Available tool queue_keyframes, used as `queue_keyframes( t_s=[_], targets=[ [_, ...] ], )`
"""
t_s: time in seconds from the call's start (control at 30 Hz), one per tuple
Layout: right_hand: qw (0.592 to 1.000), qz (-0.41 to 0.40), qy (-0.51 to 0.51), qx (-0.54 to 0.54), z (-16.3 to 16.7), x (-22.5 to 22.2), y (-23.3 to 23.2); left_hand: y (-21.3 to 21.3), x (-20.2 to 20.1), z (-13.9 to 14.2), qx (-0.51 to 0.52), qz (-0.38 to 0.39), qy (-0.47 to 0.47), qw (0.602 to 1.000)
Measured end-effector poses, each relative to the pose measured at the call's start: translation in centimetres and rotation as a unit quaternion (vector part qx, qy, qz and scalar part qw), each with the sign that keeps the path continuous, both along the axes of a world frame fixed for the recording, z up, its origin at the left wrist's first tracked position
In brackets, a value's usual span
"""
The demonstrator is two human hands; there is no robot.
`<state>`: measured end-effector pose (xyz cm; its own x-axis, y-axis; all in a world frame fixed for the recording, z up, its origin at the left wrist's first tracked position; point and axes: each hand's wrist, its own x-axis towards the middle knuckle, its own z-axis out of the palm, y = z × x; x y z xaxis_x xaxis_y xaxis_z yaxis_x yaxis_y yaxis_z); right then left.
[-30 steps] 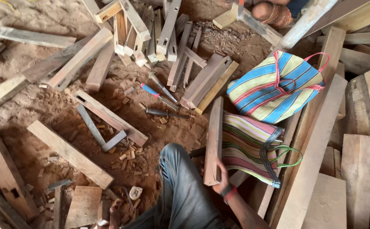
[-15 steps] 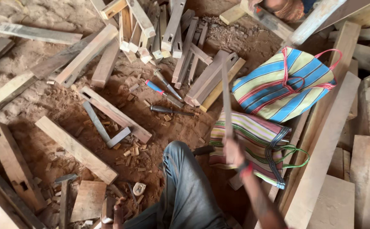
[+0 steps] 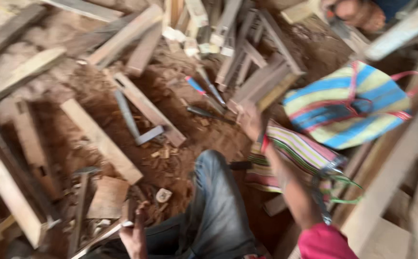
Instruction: The person measures and marks wooden planks using a tape measure, a try square, and a pencil. They then use a hand saw to cut the wood along the marked lines. The person repeats this process for multiple pieces of wood.
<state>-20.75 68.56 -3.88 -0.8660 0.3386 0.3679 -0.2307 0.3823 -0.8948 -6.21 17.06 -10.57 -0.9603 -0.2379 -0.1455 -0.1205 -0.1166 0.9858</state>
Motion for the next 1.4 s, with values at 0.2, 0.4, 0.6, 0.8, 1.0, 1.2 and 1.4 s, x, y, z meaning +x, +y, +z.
queue_keyframes(
  t_s=[0.2,0.4,0.6,0.8,1.0,1.2,1.4],
  targets=[
    [0.977,0.065,-0.13,0.156,-8.2,6.8,-12.8,-0.4,-0.7,2.1,-0.062,0.035,-0.047,0.996],
    [0.937,0.018,-0.18,0.297,-7.7,6.5,-13.8,-6.1,-4.1,-0.2,-0.351,0.015,-0.188,0.917],
    [0.93,0.031,-0.208,0.302,-8.1,6.5,-14.5,-7.7,-5.1,-3.6,-0.424,0.025,-0.189,0.886],
    [0.929,0.035,-0.177,0.323,-8.3,6.2,-14.3,-6.5,-4.3,-3.8,-0.483,-0.044,-0.121,0.866],
    [0.937,0.032,-0.2,0.285,-7.7,6.3,-15.2,-8.0,-6.0,-2.4,-0.463,-0.131,-0.14,0.865],
    [0.938,0.033,-0.187,0.291,-7.2,6.2,-15.6,-17.0,-12.4,-0.5,-0.645,0.026,-0.242,0.724],
    [0.941,0.024,-0.206,0.268,-6.9,5.8,-15.9,-25.1,-15.2,1.5,-0.502,0.146,-0.351,0.777]
  ],
)
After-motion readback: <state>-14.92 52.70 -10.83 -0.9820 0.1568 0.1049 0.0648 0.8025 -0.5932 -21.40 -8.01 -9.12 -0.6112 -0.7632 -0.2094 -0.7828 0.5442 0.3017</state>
